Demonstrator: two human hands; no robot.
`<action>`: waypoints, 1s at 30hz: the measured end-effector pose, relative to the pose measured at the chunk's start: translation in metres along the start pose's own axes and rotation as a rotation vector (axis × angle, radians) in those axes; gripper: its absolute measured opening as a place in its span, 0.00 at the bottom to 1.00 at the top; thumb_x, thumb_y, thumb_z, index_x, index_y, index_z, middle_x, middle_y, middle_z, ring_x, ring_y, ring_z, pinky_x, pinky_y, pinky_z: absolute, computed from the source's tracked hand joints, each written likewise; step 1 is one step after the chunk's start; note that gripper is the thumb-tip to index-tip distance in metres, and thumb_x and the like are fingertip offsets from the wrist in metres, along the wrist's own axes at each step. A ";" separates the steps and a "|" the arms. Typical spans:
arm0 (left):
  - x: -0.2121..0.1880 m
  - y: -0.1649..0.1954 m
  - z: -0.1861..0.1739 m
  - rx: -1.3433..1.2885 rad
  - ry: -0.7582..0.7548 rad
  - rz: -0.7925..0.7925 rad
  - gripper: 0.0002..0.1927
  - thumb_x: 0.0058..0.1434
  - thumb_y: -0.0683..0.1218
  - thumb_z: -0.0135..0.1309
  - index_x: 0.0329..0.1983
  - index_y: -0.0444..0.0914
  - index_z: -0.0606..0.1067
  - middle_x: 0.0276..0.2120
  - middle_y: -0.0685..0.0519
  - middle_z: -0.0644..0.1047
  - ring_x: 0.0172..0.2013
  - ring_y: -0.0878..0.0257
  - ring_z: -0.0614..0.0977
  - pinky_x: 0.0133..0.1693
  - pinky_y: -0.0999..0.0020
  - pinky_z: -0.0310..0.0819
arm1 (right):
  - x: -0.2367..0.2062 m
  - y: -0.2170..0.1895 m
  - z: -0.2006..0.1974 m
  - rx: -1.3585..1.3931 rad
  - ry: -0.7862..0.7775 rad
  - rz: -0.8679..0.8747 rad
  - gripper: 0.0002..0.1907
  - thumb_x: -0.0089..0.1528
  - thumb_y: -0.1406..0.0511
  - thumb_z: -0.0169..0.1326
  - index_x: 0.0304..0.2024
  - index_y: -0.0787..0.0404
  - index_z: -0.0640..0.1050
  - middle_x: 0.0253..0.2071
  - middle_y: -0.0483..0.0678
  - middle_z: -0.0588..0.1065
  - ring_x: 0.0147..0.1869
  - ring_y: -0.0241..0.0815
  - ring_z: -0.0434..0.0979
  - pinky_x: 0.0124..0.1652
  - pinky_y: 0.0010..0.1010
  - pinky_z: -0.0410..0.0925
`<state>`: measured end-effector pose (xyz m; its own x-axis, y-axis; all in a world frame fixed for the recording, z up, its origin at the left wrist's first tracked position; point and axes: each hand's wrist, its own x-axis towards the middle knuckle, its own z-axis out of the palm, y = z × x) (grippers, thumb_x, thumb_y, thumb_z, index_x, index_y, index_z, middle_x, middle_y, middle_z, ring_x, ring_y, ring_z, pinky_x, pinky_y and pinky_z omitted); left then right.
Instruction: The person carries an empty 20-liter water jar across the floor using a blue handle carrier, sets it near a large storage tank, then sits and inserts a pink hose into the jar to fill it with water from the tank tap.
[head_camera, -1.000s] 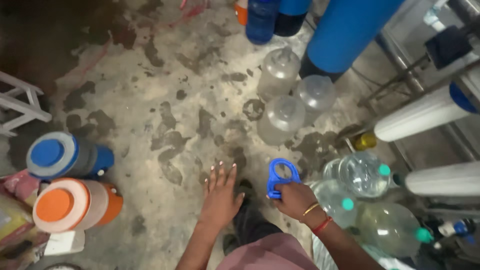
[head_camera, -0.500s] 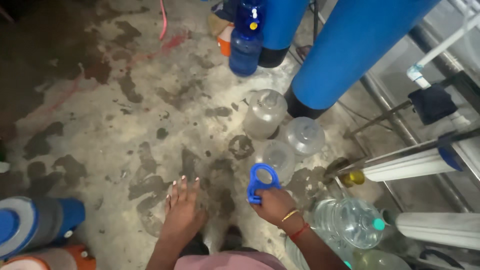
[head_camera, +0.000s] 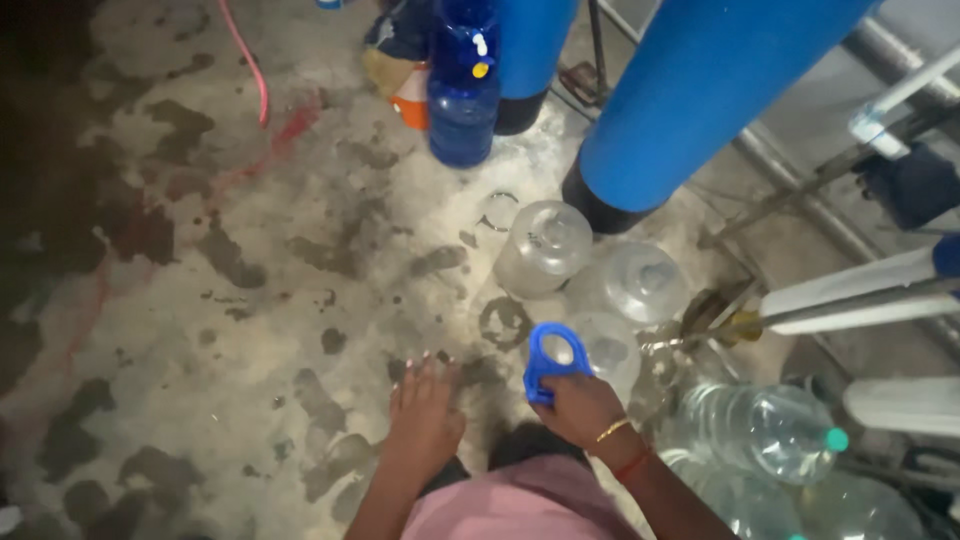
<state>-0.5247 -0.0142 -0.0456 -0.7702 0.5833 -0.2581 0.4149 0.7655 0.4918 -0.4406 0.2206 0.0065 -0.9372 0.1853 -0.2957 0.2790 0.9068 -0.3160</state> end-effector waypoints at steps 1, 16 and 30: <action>0.011 0.001 -0.011 0.006 -0.047 0.010 0.44 0.53 0.50 0.63 0.72 0.44 0.57 0.75 0.39 0.52 0.72 0.36 0.49 0.66 0.36 0.46 | 0.006 -0.005 -0.004 0.015 0.007 0.007 0.15 0.57 0.50 0.58 0.31 0.53 0.82 0.26 0.54 0.79 0.34 0.59 0.80 0.36 0.49 0.73; 0.249 -0.034 -0.030 0.227 -0.235 0.394 0.43 0.57 0.56 0.59 0.73 0.41 0.56 0.71 0.37 0.56 0.70 0.35 0.55 0.63 0.36 0.54 | 0.192 0.062 0.042 0.291 0.025 0.171 0.12 0.57 0.54 0.60 0.31 0.54 0.81 0.28 0.53 0.79 0.36 0.58 0.80 0.37 0.49 0.72; 0.477 0.054 -0.030 0.514 -0.426 0.495 0.50 0.54 0.53 0.59 0.78 0.47 0.51 0.73 0.39 0.50 0.72 0.38 0.49 0.65 0.29 0.44 | 0.309 0.148 0.071 0.390 0.122 0.442 0.13 0.58 0.52 0.58 0.36 0.52 0.82 0.31 0.54 0.80 0.36 0.58 0.81 0.37 0.50 0.72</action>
<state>-0.8840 0.2970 -0.1171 -0.2340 0.8588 -0.4557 0.9067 0.3619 0.2165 -0.6739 0.3854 -0.1962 -0.7258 0.5763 -0.3756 0.6822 0.5328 -0.5008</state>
